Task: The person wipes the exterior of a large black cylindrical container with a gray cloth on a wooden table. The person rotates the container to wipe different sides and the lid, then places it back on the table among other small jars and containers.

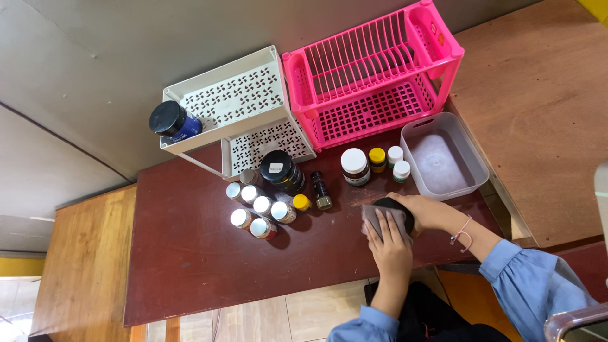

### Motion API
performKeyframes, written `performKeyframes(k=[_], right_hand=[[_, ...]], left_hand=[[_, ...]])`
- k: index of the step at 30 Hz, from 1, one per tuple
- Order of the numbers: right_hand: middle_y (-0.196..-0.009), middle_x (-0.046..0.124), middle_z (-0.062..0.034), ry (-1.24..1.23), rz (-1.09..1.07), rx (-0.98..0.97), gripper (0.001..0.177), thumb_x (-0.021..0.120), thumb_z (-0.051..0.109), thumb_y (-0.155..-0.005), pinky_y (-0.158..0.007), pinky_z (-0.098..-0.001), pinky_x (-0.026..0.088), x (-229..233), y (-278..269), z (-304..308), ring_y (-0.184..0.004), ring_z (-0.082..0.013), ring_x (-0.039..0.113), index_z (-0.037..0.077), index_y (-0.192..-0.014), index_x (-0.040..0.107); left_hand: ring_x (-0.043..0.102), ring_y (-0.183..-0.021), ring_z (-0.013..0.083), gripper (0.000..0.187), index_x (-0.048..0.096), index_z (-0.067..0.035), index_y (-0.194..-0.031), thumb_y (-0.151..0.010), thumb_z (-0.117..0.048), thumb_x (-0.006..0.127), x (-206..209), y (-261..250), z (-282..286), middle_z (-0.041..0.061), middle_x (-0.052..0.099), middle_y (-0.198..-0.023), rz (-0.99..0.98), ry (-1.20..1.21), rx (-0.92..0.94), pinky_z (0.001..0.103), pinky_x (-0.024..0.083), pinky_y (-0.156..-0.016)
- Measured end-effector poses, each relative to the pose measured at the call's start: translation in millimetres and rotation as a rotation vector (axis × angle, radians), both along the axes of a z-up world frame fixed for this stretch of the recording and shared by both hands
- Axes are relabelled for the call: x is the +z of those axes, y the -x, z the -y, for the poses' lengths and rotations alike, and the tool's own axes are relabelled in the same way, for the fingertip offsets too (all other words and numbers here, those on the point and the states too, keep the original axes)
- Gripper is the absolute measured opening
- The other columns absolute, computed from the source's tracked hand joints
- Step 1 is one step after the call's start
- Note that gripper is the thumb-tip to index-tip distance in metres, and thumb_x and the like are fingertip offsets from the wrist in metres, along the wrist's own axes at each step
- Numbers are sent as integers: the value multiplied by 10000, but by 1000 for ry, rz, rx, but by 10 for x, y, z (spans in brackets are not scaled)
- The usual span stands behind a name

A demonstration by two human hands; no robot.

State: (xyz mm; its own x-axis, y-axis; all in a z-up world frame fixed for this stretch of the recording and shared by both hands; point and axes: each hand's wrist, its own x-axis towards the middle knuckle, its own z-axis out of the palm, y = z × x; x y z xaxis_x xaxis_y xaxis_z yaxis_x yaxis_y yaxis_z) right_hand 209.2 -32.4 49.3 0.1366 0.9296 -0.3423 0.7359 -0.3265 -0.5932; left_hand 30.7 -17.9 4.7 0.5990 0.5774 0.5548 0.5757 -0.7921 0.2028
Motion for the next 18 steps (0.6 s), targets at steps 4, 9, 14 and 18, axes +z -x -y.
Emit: performKeyframes(k=[4, 9, 14, 18], right_hand=[[-1199, 691, -157, -40, 6, 4, 1283, 1019, 195, -375, -968, -409, 551, -54, -13, -14, -1156, -360, 659, 172, -1476, 360], [-1287, 639, -194, -117, 41, 14, 1417, 1055, 238, -326, -977, -426, 532, -213, -84, -21, -1157, -385, 636, 123, -1538, 330], [-1218, 680, -202, -77, 105, 3, 1353, 1056, 348, -380, -975, -395, 559, -225, -123, -5, -1126, -363, 672, 55, -1497, 351], [-1216, 675, -210, -98, 35, 5, 1360, 1048, 312, -361, -960, -393, 560, -157, -66, -1, -1119, -361, 678, 38, -1502, 361]], left_hand=[[450, -1366, 571, 557, 559, 90, -1418, -965, -232, 595, -105, 48, 61, 280, 472, -1541, -30, -11, -7, 572, 370, -1158], [503, -1283, 558, 516, 538, 74, -1385, -941, -188, 519, -166, -495, -352, 302, 482, -1507, -369, -40, 123, 650, 364, -1120], [572, -1291, 516, 456, 553, 51, -1379, -1076, -277, 458, -96, -626, -797, 270, 530, -1468, -87, 580, -1, 562, 384, -1164], [563, -1338, 450, 497, 548, -12, -1422, -1043, -325, 473, -47, -269, -862, 215, 562, -1447, 219, 901, -187, 498, 445, -1123]])
